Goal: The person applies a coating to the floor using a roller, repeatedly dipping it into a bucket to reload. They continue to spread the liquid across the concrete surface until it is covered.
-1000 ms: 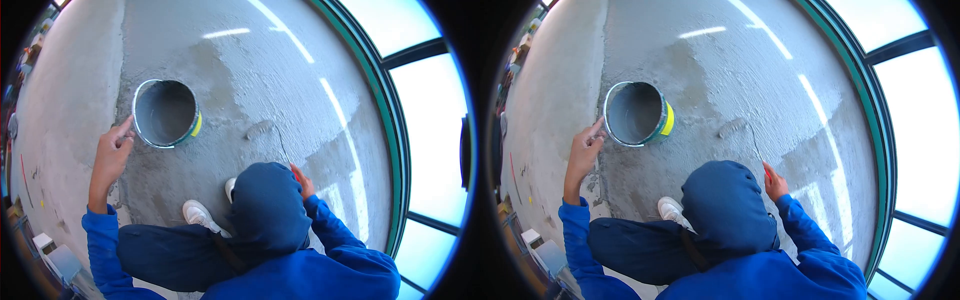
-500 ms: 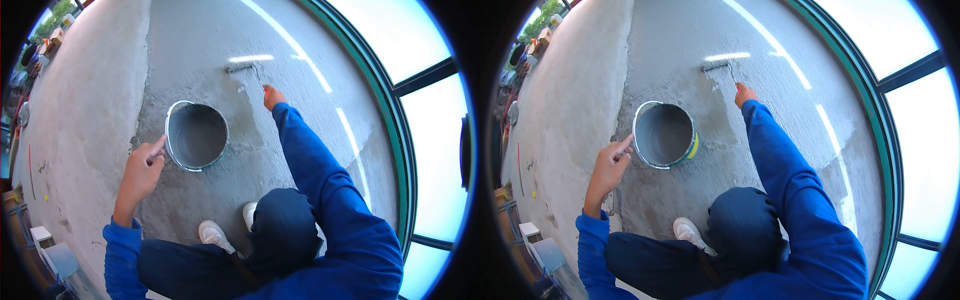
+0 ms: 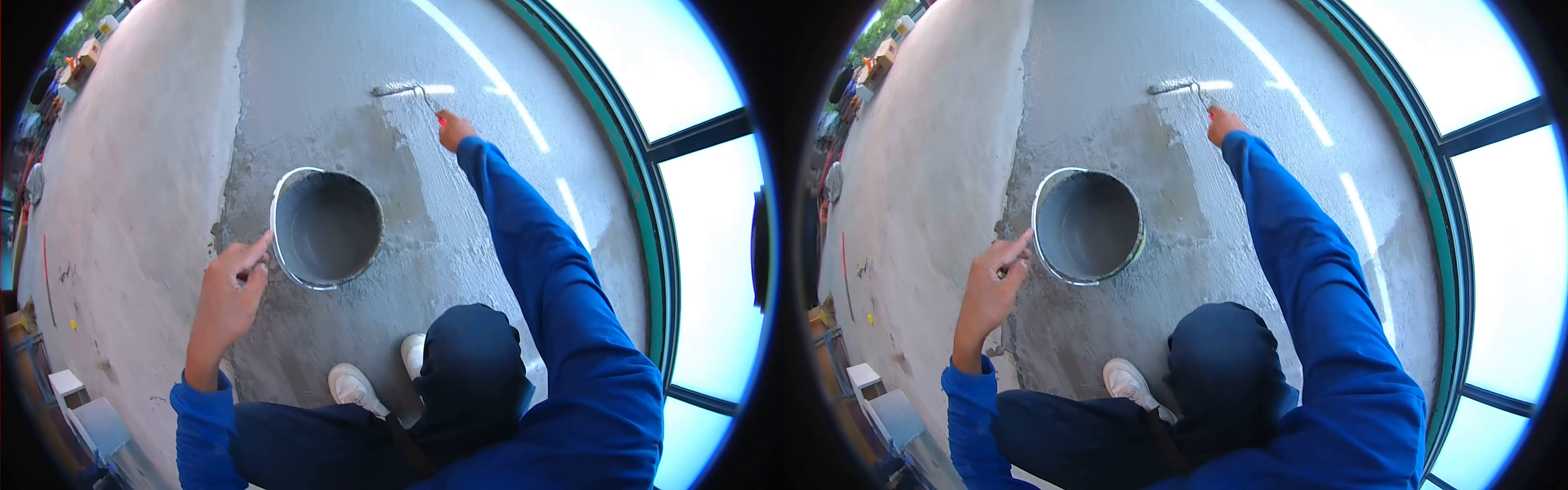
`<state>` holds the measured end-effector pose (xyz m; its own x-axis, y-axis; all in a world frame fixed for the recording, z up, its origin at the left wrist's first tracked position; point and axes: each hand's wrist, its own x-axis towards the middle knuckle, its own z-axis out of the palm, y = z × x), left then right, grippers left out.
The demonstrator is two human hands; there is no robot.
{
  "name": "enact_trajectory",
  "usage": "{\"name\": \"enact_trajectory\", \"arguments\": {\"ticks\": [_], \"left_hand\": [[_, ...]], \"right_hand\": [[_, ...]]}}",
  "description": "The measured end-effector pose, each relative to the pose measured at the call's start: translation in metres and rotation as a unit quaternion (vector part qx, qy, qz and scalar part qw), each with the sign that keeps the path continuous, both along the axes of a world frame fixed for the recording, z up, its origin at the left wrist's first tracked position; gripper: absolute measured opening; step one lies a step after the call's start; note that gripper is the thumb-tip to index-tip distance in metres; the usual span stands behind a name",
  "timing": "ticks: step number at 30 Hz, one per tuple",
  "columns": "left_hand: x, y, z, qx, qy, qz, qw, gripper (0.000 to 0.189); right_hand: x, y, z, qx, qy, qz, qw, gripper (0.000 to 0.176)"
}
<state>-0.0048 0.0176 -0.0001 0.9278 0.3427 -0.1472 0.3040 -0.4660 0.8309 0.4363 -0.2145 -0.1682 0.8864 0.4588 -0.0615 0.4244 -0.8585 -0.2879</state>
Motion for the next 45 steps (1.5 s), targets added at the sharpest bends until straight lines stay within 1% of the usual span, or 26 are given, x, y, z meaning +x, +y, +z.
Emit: {"name": "enact_trajectory", "arguments": {"ticks": [4,6,8,10,12,15,17,19,22,25,27,29,31,34,35,36,38,39,41,45], "left_hand": [[0.003,-0.004,-0.001,0.021,-0.02,0.004,1.0,0.041],[0.005,-0.006,0.0,0.023,-0.01,0.005,1.0,0.041],[0.005,-0.008,0.0,0.026,-0.007,0.003,1.0,0.042],[0.004,-0.009,-0.001,0.027,-0.01,0.002,1.0,0.042],[0.002,-0.01,-0.001,0.024,-0.008,0.002,1.0,0.042],[0.001,-0.012,0.002,0.03,0.002,-0.003,1.0,0.043],[0.001,-0.012,0.002,0.033,0.003,-0.003,0.999,0.044],[0.0,-0.012,-0.001,0.029,0.002,-0.001,1.0,0.044],[0.002,-0.016,0.007,0.028,0.022,0.007,0.999,0.041],[0.004,-0.015,0.006,0.045,0.02,0.001,0.999,0.041],[0.003,-0.015,0.008,0.043,0.03,0.009,0.999,0.041],[0.003,-0.015,0.008,0.041,0.03,0.013,0.999,0.041],[0.004,-0.014,0.007,0.038,0.019,0.014,0.999,0.041],[0.006,-0.011,0.003,0.057,-0.003,-0.007,0.998,0.042],[0.006,-0.01,0.001,0.045,-0.008,-0.005,0.999,0.041],[0.007,-0.008,0.0,0.033,-0.013,-0.003,0.999,0.041],[0.008,-0.004,-0.002,0.027,-0.02,-0.003,0.999,0.039],[0.008,-0.001,-0.003,0.031,-0.022,-0.005,0.999,0.038],[0.008,0.003,-0.004,0.032,-0.019,-0.001,0.999,0.037],[0.009,0.003,-0.003,0.0,-0.004,0.028,1.0,0.035]], "right_hand": [[-0.087,-0.081,-0.008,0.018,0.009,0.016,1.0,0.039],[-0.136,-0.122,-0.009,0.011,0.006,-0.001,1.0,0.04],[-0.183,-0.16,-0.002,-0.029,0.024,-0.011,0.999,0.043],[-0.231,-0.198,0.006,-0.01,0.022,-0.009,1.0,0.047],[-0.268,-0.235,0.008,-0.009,0.059,-0.036,0.998,0.046],[-0.302,-0.271,0.036,0.067,0.114,-0.064,0.989,0.042],[-0.311,-0.283,0.064,0.076,0.128,-0.078,0.986,0.04],[-0.317,-0.295,0.071,0.085,0.129,-0.101,0.983,0.039],[-0.303,-0.303,0.049,0.085,0.074,-0.104,0.988,0.039],[-0.265,-0.289,0.016,0.091,0.036,-0.087,0.991,0.039],[-0.231,-0.261,0.008,0.11,0.032,-0.073,0.991,0.039],[-0.191,-0.231,-0.005,0.094,0.012,-0.065,0.993,0.038],[-0.15,-0.195,-0.005,0.087,0.026,-0.068,0.994,0.038],[-0.082,-0.148,-0.023,0.119,-0.037,-0.006,0.992,0.037],[-0.058,-0.132,-0.029,0.129,-0.058,0.012,0.99,0.037],[-0.035,-0.114,-0.027,0.118,-0.053,0.021,0.991,0.035],[-0.004,-0.075,0.001,0.078,-0.03,-0.022,0.996,0.033],[0.017,-0.061,0.003,0.088,-0.043,-0.004,0.995,0.035],[0.032,-0.031,0.022,0.074,-0.037,-0.018,0.996,0.036],[0.062,0.0,0.018,0.047,-0.017,-0.039,0.998,0.037]]}}
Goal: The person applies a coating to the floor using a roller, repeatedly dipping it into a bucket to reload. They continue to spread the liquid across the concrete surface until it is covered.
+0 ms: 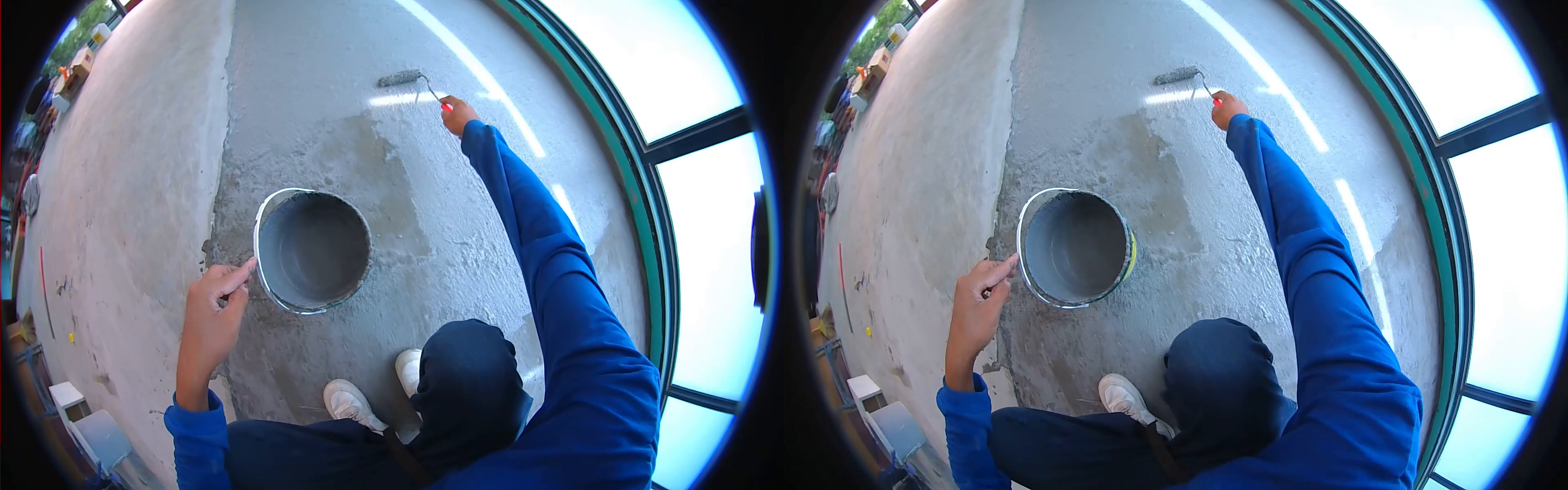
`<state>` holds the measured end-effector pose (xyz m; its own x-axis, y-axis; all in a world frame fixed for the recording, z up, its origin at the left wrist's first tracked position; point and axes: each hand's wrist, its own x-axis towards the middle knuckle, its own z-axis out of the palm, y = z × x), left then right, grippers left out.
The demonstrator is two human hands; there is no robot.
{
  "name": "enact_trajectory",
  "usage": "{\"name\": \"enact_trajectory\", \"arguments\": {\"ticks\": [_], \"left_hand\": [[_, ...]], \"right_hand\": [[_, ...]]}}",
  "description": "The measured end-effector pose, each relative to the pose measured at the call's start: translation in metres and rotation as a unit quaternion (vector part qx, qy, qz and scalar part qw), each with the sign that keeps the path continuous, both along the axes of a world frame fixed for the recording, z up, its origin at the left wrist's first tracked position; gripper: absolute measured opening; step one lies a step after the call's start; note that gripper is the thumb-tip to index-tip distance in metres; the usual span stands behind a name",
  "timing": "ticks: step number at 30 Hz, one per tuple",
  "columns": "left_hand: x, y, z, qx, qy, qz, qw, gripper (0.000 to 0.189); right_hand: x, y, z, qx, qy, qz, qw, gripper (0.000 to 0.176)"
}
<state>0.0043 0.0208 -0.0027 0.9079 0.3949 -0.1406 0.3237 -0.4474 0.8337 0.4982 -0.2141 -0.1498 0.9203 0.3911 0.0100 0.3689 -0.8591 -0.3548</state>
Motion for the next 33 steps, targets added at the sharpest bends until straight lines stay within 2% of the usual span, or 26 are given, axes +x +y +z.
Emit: {"name": "enact_trajectory", "arguments": {"ticks": [4,9,13,17,25,28,33], "left_hand": [[-0.001,-0.001,0.0,-0.007,0.003,0.007,1.0,0.035],[-0.001,-0.005,0.001,0.042,-0.009,-0.007,0.999,0.035],[0.002,-0.007,0.0,0.062,-0.001,-0.005,0.998,0.032],[0.002,-0.01,-0.001,0.06,-0.002,0.002,0.998,0.033],[-0.006,-0.011,-0.001,0.081,0.056,-0.021,0.995,0.041],[-0.003,-0.013,-0.002,0.078,0.053,-0.02,0.995,0.043],[-0.005,-0.011,-0.004,0.064,0.069,-0.024,0.995,0.046]], "right_hand": [[-0.005,-0.026,-0.02,0.017,-0.022,0.029,0.999,0.037],[-0.074,-0.13,-0.028,0.013,-0.025,0.078,0.997,0.037],[-0.166,-0.212,-0.008,0.001,0.025,0.026,0.999,0.038],[-0.252,-0.293,0.001,0.012,0.007,0.01,1.0,0.038],[-0.415,-0.433,0.036,-0.05,0.104,-0.092,0.989,0.043],[-0.456,-0.473,0.057,-0.049,0.152,-0.122,0.98,0.042],[-0.488,-0.51,0.071,-0.021,0.161,-0.191,0.968,0.038]]}}
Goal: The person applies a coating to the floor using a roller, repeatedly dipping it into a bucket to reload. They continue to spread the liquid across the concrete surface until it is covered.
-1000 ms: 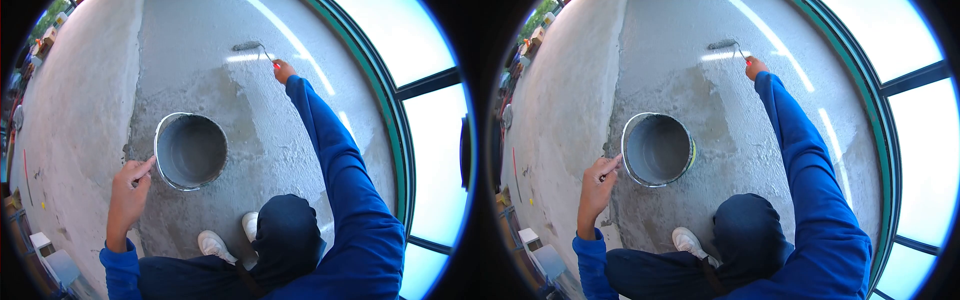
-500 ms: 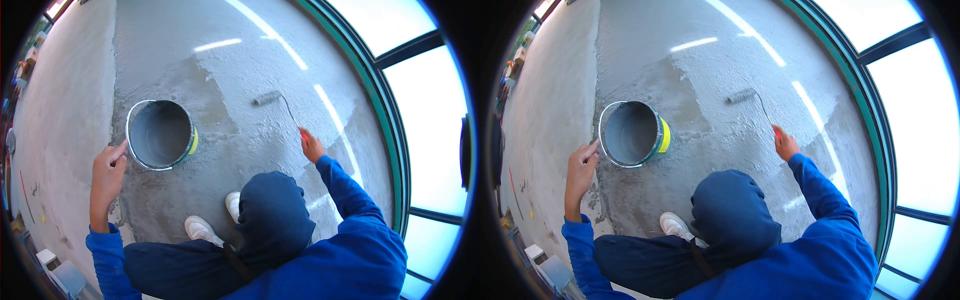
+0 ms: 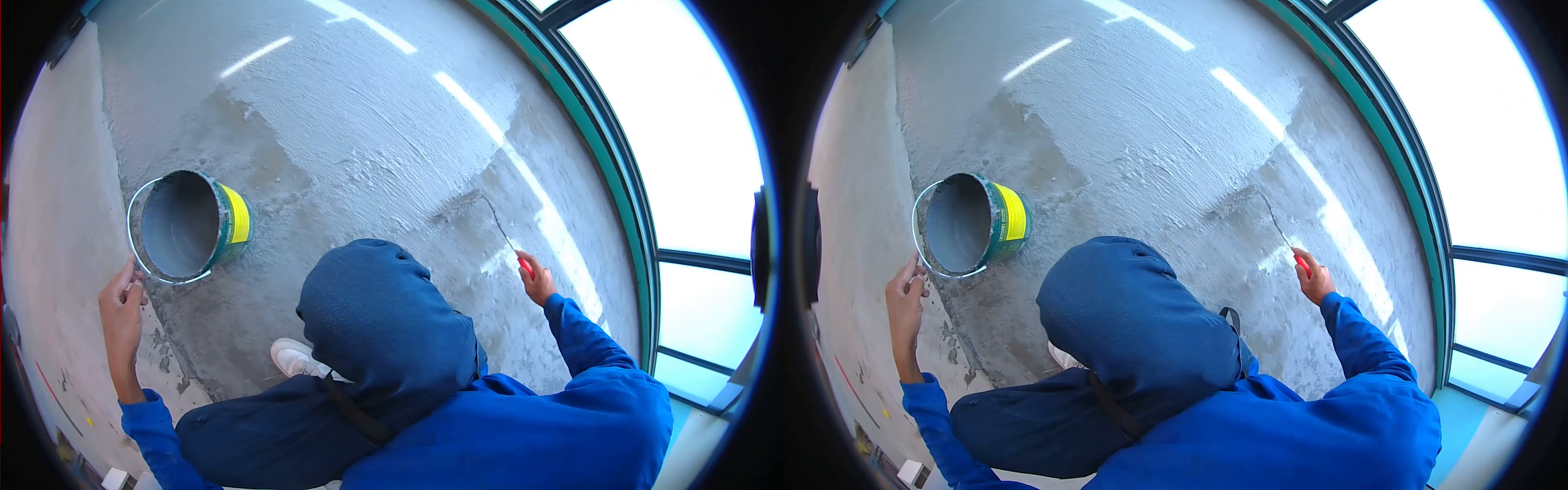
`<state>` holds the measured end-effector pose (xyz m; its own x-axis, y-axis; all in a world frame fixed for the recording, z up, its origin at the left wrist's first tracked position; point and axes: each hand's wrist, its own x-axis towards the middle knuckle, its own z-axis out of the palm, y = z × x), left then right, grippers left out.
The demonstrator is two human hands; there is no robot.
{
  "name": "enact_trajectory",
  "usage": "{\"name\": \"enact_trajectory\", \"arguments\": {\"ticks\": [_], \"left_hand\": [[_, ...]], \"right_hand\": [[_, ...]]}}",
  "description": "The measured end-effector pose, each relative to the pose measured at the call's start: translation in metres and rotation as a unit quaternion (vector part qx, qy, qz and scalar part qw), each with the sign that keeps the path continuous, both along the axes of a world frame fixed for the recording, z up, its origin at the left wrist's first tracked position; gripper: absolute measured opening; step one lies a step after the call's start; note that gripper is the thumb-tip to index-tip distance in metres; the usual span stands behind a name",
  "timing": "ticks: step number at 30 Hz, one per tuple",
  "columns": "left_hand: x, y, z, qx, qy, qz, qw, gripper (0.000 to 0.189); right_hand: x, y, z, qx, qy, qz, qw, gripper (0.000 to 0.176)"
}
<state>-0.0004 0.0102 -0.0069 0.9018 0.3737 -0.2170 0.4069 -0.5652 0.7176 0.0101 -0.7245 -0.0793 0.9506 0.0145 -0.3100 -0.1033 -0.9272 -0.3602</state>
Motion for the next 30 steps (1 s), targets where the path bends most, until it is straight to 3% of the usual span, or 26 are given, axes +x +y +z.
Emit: {"name": "enact_trajectory", "arguments": {"ticks": [2,8,25,28,30], "left_hand": [[0.0,-0.001,0.0,-0.014,-0.007,0.009,1.0,0.046],[-0.001,-0.005,0.003,0.002,0.005,0.008,1.0,0.047],[0.013,0.003,0.007,0.006,-0.016,0.03,0.999,0.037],[0.017,0.009,0.008,0.0,-0.007,0.035,0.999,0.034],[0.018,0.009,0.009,-0.026,0.003,0.053,0.998,0.034]], "right_hand": [[0.01,-0.011,-0.008,-0.014,0.003,-0.015,1.0,0.039],[0.105,0.027,-0.047,0.019,-0.096,0.1,0.99,0.038],[0.425,0.334,-0.079,0.056,-0.163,0.235,0.957,0.036],[0.478,0.391,-0.058,0.038,-0.164,0.255,0.952,0.034],[0.482,0.438,-0.023,0.062,-0.062,0.156,0.984,0.033]]}}
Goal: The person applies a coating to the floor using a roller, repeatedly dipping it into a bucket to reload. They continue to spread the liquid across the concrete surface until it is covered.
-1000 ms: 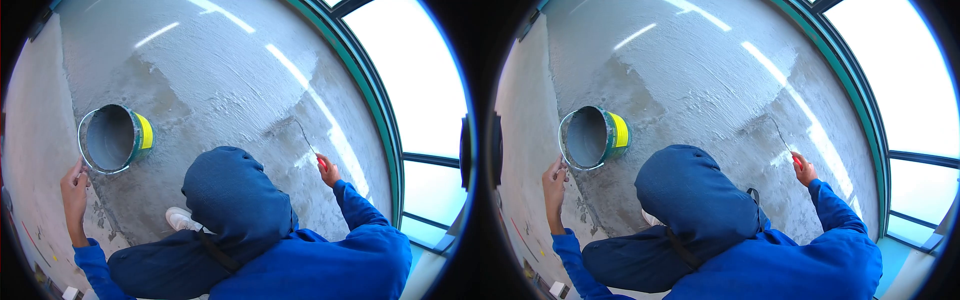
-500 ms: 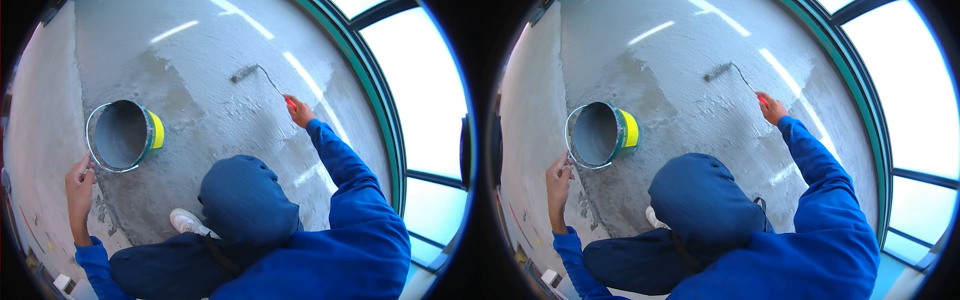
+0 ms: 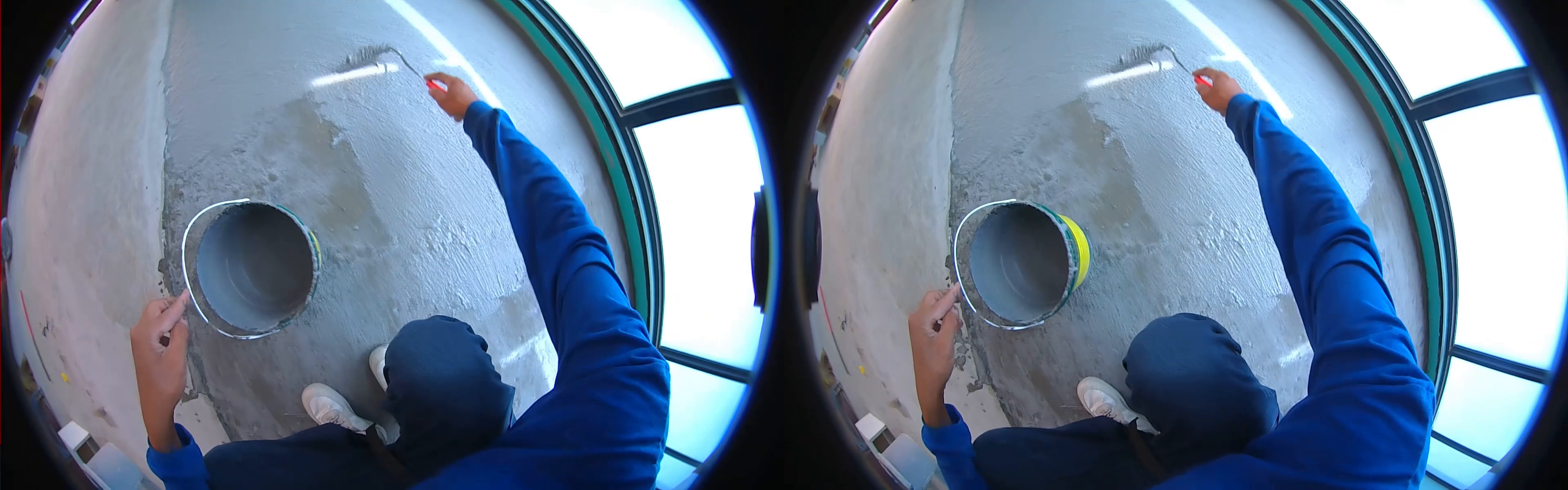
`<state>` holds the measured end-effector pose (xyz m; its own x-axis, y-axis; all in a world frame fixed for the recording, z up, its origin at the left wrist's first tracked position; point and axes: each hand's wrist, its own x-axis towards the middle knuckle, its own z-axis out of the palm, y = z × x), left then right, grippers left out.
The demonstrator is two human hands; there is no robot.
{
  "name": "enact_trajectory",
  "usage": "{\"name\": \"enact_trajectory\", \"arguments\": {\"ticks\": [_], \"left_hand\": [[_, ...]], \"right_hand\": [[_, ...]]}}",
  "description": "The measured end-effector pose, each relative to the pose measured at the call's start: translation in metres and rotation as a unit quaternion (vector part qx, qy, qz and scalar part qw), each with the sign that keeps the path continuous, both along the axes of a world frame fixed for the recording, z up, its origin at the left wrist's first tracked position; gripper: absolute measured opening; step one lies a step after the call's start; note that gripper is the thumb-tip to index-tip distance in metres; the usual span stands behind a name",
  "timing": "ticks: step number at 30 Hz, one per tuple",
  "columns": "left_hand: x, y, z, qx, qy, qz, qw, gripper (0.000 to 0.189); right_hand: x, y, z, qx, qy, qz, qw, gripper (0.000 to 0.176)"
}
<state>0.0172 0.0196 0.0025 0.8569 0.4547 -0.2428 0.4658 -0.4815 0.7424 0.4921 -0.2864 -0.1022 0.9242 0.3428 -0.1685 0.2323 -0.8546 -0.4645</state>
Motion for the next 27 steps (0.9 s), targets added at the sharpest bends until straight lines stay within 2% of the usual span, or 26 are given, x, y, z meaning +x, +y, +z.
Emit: {"name": "enact_trajectory", "arguments": {"ticks": [2,4,6,11,12,13,14,16,19,20,24,27], "left_hand": [[-0.003,0.005,-0.006,-0.018,-0.009,0.013,1.0,0.033],[-0.006,0.006,-0.011,-0.027,-0.001,0.011,1.0,0.032],[-0.006,0.009,-0.013,-0.017,0.002,0.008,1.0,0.032],[-0.009,0.005,-0.011,-0.011,0.0,0.001,1.0,0.033],[-0.01,0.005,-0.011,-0.007,0.0,-0.003,1.0,0.033],[-0.01,0.004,-0.011,0.007,0.004,-0.008,1.0,0.033],[-0.011,0.004,-0.011,0.022,0.009,-0.014,1.0,0.034],[-0.013,0.007,-0.013,0.039,0.002,-0.02,0.999,0.034],[-0.019,0.013,-0.025,0.028,0.017,-0.037,0.999,0.037],[-0.018,0.01,-0.026,0.023,0.024,-0.027,0.999,0.038],[-0.018,0.003,-0.022,0.042,0.048,-0.007,0.998,0.04],[-0.013,-0.009,-0.013,0.064,0.057,0.002,0.996,0.041]], "right_hand": [[0.037,0.02,-0.018,0.011,-0.071,0.051,0.996,0.031],[0.061,0.037,-0.027,-0.029,-0.089,0.049,0.994,0.032],[0.067,0.034,-0.026,-0.086,-0.042,0.018,0.995,0.035],[0.037,-0.053,-0.034,-0.105,-0.16,0.16,0.968,0.034],[0.008,-0.064,-0.017,-0.126,-0.073,0.093,0.985,0.032],[-0.015,-0.081,-0.011,-0.094,0.019,0.012,0.995,0.032],[-0.008,-0.124,-0.036,-0.134,-0.086,0.128,0.979,0.039],[-0.058,-0.172,-0.034,-0.127,-0.103,0.086,0.983,0.039],[-0.136,-0.24,-0.015,-0.153,-0.006,0.006,0.988,0.039],[-0.16,-0.275,-0.027,-0.126,-0.056,0.032,0.99,0.039],[-0.266,-0.384,-0.035,-0.097,-0.066,0.001,0.993,0.039],[-0.351,-0.429,-0.017,-0.138,0.013,-0.106,0.985,0.04]]}}
